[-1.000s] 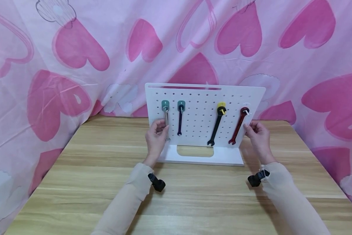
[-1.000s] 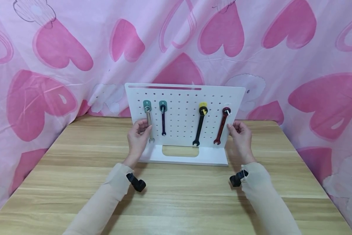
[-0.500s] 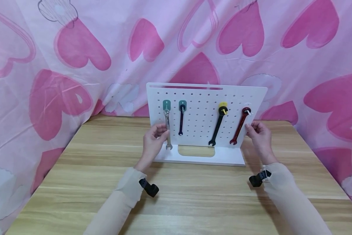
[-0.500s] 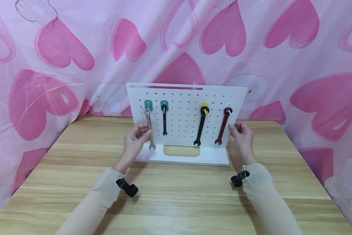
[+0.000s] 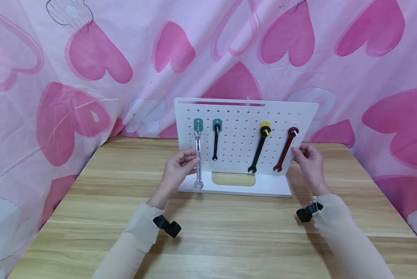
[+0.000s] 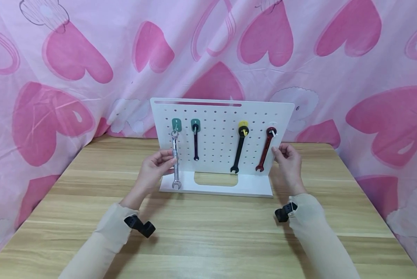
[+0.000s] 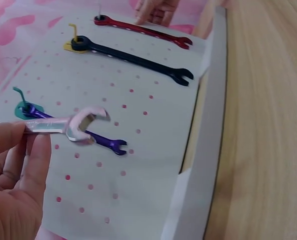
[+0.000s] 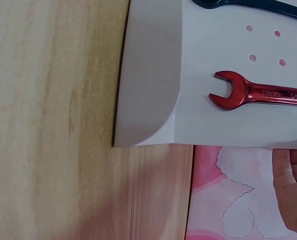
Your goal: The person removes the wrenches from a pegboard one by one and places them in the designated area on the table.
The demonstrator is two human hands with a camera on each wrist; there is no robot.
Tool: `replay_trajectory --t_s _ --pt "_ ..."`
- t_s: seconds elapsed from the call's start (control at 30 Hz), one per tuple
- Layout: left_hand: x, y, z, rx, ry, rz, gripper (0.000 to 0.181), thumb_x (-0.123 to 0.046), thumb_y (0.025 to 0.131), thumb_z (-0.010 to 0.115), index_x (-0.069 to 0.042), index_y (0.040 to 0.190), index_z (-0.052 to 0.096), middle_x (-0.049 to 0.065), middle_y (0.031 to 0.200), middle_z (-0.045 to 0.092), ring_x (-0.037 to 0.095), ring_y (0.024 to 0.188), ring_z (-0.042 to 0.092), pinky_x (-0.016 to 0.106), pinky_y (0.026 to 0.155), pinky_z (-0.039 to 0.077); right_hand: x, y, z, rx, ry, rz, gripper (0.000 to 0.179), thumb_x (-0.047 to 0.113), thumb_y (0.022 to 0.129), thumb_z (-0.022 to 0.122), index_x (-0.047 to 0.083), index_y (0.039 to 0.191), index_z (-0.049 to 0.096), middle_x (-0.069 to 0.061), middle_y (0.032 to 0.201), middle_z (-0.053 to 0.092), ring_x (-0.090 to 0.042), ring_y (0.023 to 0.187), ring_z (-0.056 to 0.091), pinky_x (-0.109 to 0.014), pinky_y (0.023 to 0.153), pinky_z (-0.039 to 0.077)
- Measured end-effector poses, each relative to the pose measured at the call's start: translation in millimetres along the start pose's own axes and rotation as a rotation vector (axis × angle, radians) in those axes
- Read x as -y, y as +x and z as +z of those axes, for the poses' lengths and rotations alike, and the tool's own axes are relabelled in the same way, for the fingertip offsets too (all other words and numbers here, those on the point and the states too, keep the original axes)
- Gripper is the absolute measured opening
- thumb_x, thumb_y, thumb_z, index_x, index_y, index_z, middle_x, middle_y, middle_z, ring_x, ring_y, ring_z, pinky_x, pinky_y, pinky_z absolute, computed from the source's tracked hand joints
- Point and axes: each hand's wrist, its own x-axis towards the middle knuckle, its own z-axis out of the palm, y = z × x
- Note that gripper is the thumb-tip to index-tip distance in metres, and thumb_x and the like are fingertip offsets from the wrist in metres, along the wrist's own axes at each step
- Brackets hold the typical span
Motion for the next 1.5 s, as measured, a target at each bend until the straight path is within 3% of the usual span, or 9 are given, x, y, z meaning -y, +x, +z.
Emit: replay_trajectory --t_s 0.3,0.43,0.53,0.7,1.2,1.37,1.47,1.5 --pt "-10.9 -4.1 -2.6 0.044 -0.101 -0.088 0.03 -0.008 0.089 0.064 0.001 0.116 0.058 -0.003 0.089 0.063 0.007 0.078 0.061 0.025 0.07 0.057 -0.3 0.1 -1.8 0.012 0.003 0.007 0.004 0.013 0.091 0.061 0.012 0.095 0.059 0.006 0.085 0.059 -0.003 0.079 0.058 -0.014 0.07 0.053" --pt "-16.1 -5.8 -3.1 0.056 -0.162 -0.122 0.023 -0.008 0.09 0.062 -0.004 0.112 0.06 -0.003 0.089 0.064 0.006 0.077 0.061 0.023 0.069 0.056 -0.2 0.6 -1.0 0.01 0.009 0.014 0.005 0.014 0.091 0.061 0.01 0.095 0.059 0.006 0.085 0.059 -0.003 0.079 0.057 -0.014 0.07 0.053" --pt "-19.4 -7.1 -3.8 0.067 -0.21 -0.124 0.016 -0.006 0.09 0.062 -0.009 0.106 0.062 -0.002 0.089 0.065 0.006 0.077 0.062 0.022 0.068 0.056 -0.2 0.9 -0.1 0.007 0.024 0.008 0.003 0.011 0.091 0.061 0.01 0.093 0.059 0.006 0.083 0.059 -0.003 0.077 0.057 -0.014 0.069 0.053" --pt "-21.2 -8.5 -9.7 0.085 -0.216 -0.092 0.017 -0.002 0.09 0.06 -0.017 0.098 0.063 -0.005 0.088 0.064 0.005 0.077 0.062 0.021 0.068 0.056 -1.0 2.2 1.2 0.003 0.062 -0.011 0.004 0.005 0.091 0.058 0.009 0.091 0.059 0.007 0.079 0.06 -0.002 0.074 0.057 -0.013 0.067 0.053" --pt "-5.4 -7.1 -67.9 -0.011 -0.193 -0.144 0.016 -0.007 0.092 0.059 -0.022 0.095 0.062 -0.009 0.086 0.065 0.004 0.078 0.063 0.019 0.07 0.055 -0.1 0.9 -1.7 0.011 0.04 0.019 0.005 0.009 0.091 0.06 0.007 0.096 0.059 0.006 0.083 0.059 -0.004 0.078 0.057 -0.014 0.07 0.053" --pt "5.2 -5.2 -86.1 -0.03 -0.154 -0.179 0.011 -0.01 0.091 0.061 -0.02 0.095 0.062 -0.01 0.084 0.064 0.002 0.077 0.061 0.018 0.07 0.055 -0.6 1.1 -1.7 0.006 -0.017 0.027 0.011 0.015 0.091 0.06 0.007 0.099 0.059 0.007 0.085 0.059 -0.004 0.081 0.057 -0.014 0.071 0.053" --pt "13.7 -3.4 -96.3 -0.022 -0.118 -0.173 0.01 -0.012 0.09 0.063 -0.018 0.096 0.063 -0.011 0.084 0.064 0.001 0.076 0.061 0.02 0.071 0.055 -1.0 1.3 -1.3 0.008 -0.078 0.031 0.02 0.021 0.091 0.06 0.006 0.103 0.058 0.008 0.088 0.058 -0.004 0.084 0.057 -0.014 0.073 0.053" --pt "24.6 1.2 -103.7 0.002 -0.146 -0.147 0.01 -0.012 0.088 0.065 -0.017 0.097 0.064 -0.009 0.085 0.065 0.002 0.077 0.061 0.02 0.07 0.055 -1.2 1.3 -1.2 0.008 -0.1 0.031 0.021 0.023 0.091 0.06 0.006 0.105 0.058 0.009 0.089 0.058 -0.003 0.085 0.056 -0.013 0.073 0.052"
